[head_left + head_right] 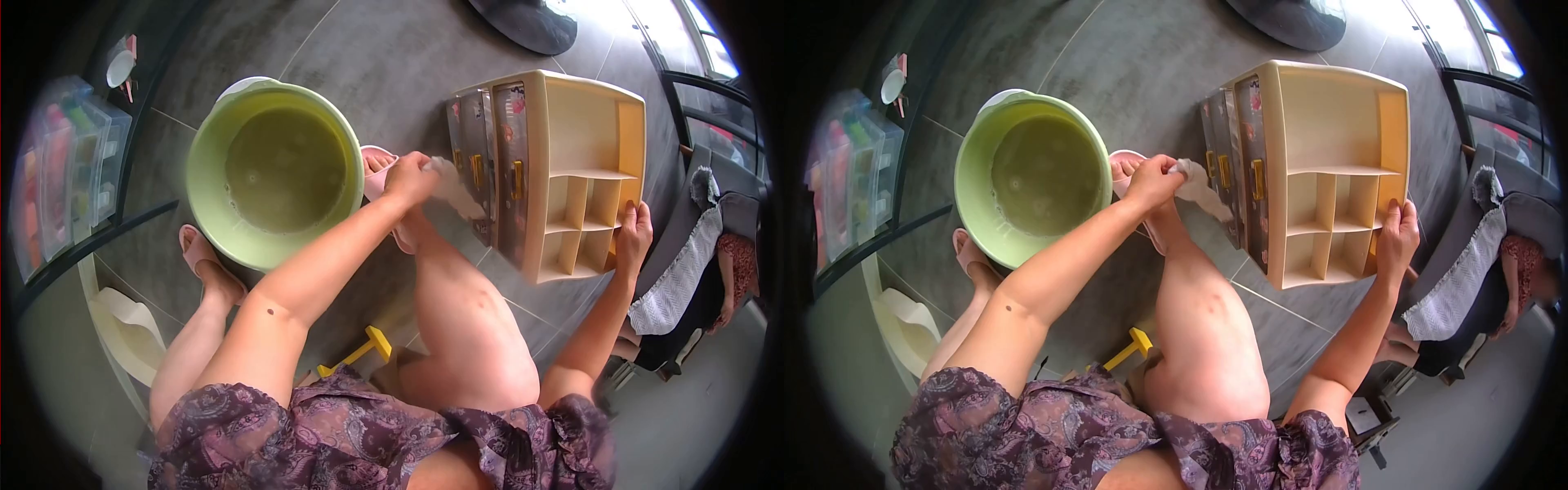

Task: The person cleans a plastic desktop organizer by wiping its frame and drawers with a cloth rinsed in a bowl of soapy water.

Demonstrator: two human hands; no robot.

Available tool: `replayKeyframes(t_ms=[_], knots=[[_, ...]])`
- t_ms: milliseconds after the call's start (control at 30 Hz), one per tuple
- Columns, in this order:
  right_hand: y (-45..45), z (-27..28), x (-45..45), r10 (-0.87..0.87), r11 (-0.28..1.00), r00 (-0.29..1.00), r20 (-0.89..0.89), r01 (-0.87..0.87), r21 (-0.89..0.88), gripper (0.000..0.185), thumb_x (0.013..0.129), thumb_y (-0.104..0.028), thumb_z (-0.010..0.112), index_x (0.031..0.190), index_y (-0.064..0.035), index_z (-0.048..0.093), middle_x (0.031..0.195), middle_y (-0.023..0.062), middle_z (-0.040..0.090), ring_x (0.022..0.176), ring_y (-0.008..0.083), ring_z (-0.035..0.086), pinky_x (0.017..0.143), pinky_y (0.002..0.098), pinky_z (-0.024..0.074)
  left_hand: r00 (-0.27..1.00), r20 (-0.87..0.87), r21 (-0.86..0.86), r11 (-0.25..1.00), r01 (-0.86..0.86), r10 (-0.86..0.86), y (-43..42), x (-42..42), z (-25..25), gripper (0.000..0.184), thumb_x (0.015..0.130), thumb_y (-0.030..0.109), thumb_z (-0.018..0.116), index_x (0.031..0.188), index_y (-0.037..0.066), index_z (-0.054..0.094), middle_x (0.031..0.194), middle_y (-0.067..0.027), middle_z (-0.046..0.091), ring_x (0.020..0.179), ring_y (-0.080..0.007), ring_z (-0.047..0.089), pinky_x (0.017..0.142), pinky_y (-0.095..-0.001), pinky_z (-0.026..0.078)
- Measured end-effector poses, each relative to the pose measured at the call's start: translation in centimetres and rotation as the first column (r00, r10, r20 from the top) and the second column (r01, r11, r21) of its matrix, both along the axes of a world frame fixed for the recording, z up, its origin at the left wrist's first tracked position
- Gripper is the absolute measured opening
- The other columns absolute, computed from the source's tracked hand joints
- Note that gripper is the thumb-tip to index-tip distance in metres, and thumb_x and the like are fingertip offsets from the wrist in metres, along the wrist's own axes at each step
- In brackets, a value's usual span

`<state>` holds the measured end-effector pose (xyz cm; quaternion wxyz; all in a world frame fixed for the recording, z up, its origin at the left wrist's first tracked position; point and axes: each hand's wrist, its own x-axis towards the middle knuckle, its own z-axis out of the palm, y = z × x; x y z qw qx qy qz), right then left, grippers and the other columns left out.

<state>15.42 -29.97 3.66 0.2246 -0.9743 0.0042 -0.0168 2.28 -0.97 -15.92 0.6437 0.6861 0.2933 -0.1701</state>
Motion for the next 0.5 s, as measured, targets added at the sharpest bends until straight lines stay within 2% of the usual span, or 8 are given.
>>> replayKeyframes(t_ms=[33, 67, 267, 300, 333, 367, 433, 500], knots=[[-0.1, 0.0, 0.0, 0.003, 1.0, 1.0, 0.007, -0.003, -0.007, 0.021, 0.09, -0.016, 0.045, 0.096, 0.0003, 0.057, 0.076, -0.001, 0.058, 0.067, 0.0036, 0.048, 0.06, 0.0189, 0.0399, 0.998, -0.027, -0.014, 0.999, -0.051, 0.05, 0.1, 0.3, -0.1, 0.031, 0.073, 0.017, 0.06, 0.096, -0.003, 0.056, 0.08, -0.0073, 0.061, 0.072, -0.0133, 0.056, 0.062, -0.0259, 0.044], [-0.5, 0.0, 0.1, -0.019, 1.0, 0.999, -0.029, 0.019, -0.003, 0.021, 0.089, -0.019, 0.047, 0.097, -0.002, 0.057, 0.076, 0.0051, 0.06, 0.07, 0.0082, 0.051, 0.066, 0.0239, 0.0427, 0.997, -0.044, -0.042, 0.997, -0.062, 0.061, -0.2, 0.7, -0.1, 0.037, 0.073, 0.022, 0.055, 0.102, 0.0, 0.058, 0.095, -0.0174, 0.063, 0.09, -0.027, 0.06, 0.079, -0.0332, 0.045], [-1.4, 0.1, 0.5, 0.06, 0.99, 0.991, -0.119, -0.044, 0.135, 0.021, 0.091, -0.016, 0.045, 0.096, 0.0004, 0.057, 0.08, 0.0006, 0.06, 0.071, 0.0049, 0.05, 0.064, 0.0204, 0.0415, 0.987, 0.083, -0.256, 0.96, -0.11, 0.135, -4.1, 1.8, 0.9, 0.04, 0.076, 0.019, 0.054, 0.11, -0.002, 0.055, 0.097, -0.0211, 0.061, 0.093, -0.0285, 0.06, 0.077, -0.0335, 0.046], [-1.6, 0.1, 0.7, 0.097, 0.966, 0.983, -0.156, -0.055, 0.254, 0.021, 0.091, -0.016, 0.045, 0.097, 0.0005, 0.057, 0.081, 0.0002, 0.059, 0.071, 0.0045, 0.05, 0.064, 0.0197, 0.0414, 0.981, 0.105, -0.281, 0.951, -0.13, 0.165, -4.3, 2.0, 1.5, 0.04, 0.076, 0.018, 0.054, 0.11, -0.002, 0.055, 0.096, -0.0213, 0.061, 0.091, -0.0288, 0.061, 0.076, -0.0334, 0.047], [-1.8, 0.1, 1.0, 0.137, 0.927, 0.972, -0.189, -0.059, 0.37, 0.021, 0.091, -0.016, 0.045, 0.097, 0.0007, 0.057, 0.081, -0.0003, 0.059, 0.072, 0.0041, 0.05, 0.064, 0.0189, 0.0412, 0.977, 0.156, -0.244, 0.965, -0.101, 0.142, -4.3, 2.2, 2.0, 0.037, 0.077, 0.017, 0.052, 0.11, -0.001, 0.056, 0.093, -0.0221, 0.061, 0.087, -0.0293, 0.062, 0.073, -0.0335, 0.047], [-2.0, 0.0, 1.1, 0.181, 0.875, 0.959, -0.217, -0.056, 0.48, 0.021, 0.091, -0.015, 0.045, 0.097, 0.0008, 0.057, 0.082, -0.0007, 0.059, 0.073, 0.0037, 0.05, 0.065, 0.0182, 0.0411, 0.986, 0.121, -0.236, 0.968, -0.084, 0.115, -4.4, 2.4, 2.5, 0.037, 0.077, 0.016, 0.052, 0.109, 0.0, 0.056, 0.092, -0.0221, 0.061, 0.085, -0.0295, 0.062, 0.072, -0.0337, 0.047], [-2.5, 0.2, 1.2, 0.222, 0.864, 0.943, -0.248, -0.072, 0.498, 0.021, 0.092, -0.015, 0.045, 0.1, 0.0009, 0.057, 0.085, -0.0012, 0.059, 0.074, 0.0034, 0.05, 0.066, 0.0172, 0.041, 0.997, 0.052, -0.225, 0.973, -0.043, 0.056, -4.2, 3.0, 4.7, 0.036, 0.076, 0.014, 0.051, 0.109, 0.001, 0.056, 0.088, -0.0221, 0.061, 0.082, -0.0299, 0.062, 0.07, -0.0341, 0.047], [-3.0, 0.3, 1.7, 0.244, 0.862, 0.931, -0.271, -0.08, 0.501, 0.021, 0.091, -0.015, 0.046, 0.102, 0.0009, 0.056, 0.088, -0.0011, 0.059, 0.077, 0.0036, 0.051, 0.068, 0.0172, 0.041, 0.996, 0.077, -0.213, 0.976, -0.037, 0.055, -3.9, 3.2, 4.9, 0.035, 0.076, 0.013, 0.051, 0.109, 0.001, 0.057, 0.087, -0.0224, 0.061, 0.08, -0.0295, 0.062, 0.069, -0.0337, 0.047]])
